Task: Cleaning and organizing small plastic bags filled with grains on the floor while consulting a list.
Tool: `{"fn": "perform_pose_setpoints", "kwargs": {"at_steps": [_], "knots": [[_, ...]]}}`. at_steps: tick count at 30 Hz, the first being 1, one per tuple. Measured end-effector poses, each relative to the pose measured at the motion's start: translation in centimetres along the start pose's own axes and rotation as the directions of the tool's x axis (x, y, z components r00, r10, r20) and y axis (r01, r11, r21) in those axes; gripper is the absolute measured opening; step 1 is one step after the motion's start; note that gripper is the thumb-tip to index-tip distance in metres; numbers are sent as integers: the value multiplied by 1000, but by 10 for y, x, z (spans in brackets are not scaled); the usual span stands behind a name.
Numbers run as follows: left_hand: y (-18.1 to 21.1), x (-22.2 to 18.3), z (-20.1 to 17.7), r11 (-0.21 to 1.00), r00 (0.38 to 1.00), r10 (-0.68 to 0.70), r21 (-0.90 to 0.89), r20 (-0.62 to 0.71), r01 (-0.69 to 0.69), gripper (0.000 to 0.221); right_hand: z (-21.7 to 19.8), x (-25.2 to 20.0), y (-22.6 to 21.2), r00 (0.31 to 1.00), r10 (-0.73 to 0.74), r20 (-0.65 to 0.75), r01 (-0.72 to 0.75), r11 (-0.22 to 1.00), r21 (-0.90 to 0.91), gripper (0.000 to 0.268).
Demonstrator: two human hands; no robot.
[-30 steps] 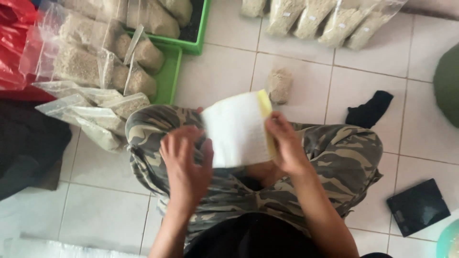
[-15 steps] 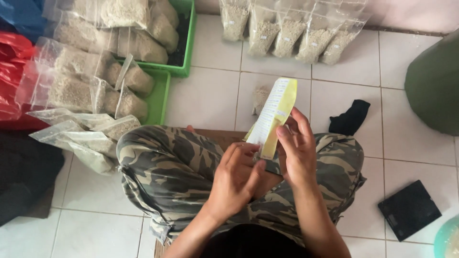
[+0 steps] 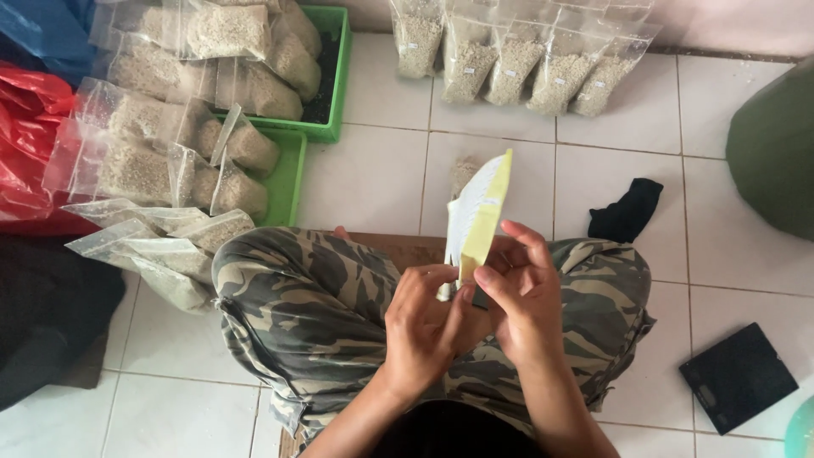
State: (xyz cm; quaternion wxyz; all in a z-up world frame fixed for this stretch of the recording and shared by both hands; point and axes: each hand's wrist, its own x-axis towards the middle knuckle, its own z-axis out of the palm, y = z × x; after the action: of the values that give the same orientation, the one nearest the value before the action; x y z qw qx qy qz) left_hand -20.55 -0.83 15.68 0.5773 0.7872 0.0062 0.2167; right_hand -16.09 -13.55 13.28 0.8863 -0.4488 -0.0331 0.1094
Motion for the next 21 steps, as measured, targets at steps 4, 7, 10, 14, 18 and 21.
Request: {"fn": "perform_pose_setpoints", "kwargs": {"at_steps": [4,7,10,14,18,21], "knots": [[5,-1,-2,998,1000,-29,-55,1,29,19,-1,-4,-1,999,-23,-33,24,999,24,56],[9,0,-3,998,1000,-19,-58,-4,19,14,1,-8,0,995,-93,-46,91,995,-50,52],[9,0,-3,997,997,69,-41,-28,-70,18,4,-13,-1,987,-148,-64,141,985,-96,50],[5,-2,-3,966,965,248,92,-80,-241,27,4,-19,-2,988,-148,-43,146,987,-60,52],[2,-2,-2,921,923,370,172,-103,-349,28,8,-24,-2,988,-157,-14,157,988,-11,51],[5,-2,-3,916,921,379,177,-84,-361,29,10,-28,-1,986,-167,-30,167,986,-6,50]]}}
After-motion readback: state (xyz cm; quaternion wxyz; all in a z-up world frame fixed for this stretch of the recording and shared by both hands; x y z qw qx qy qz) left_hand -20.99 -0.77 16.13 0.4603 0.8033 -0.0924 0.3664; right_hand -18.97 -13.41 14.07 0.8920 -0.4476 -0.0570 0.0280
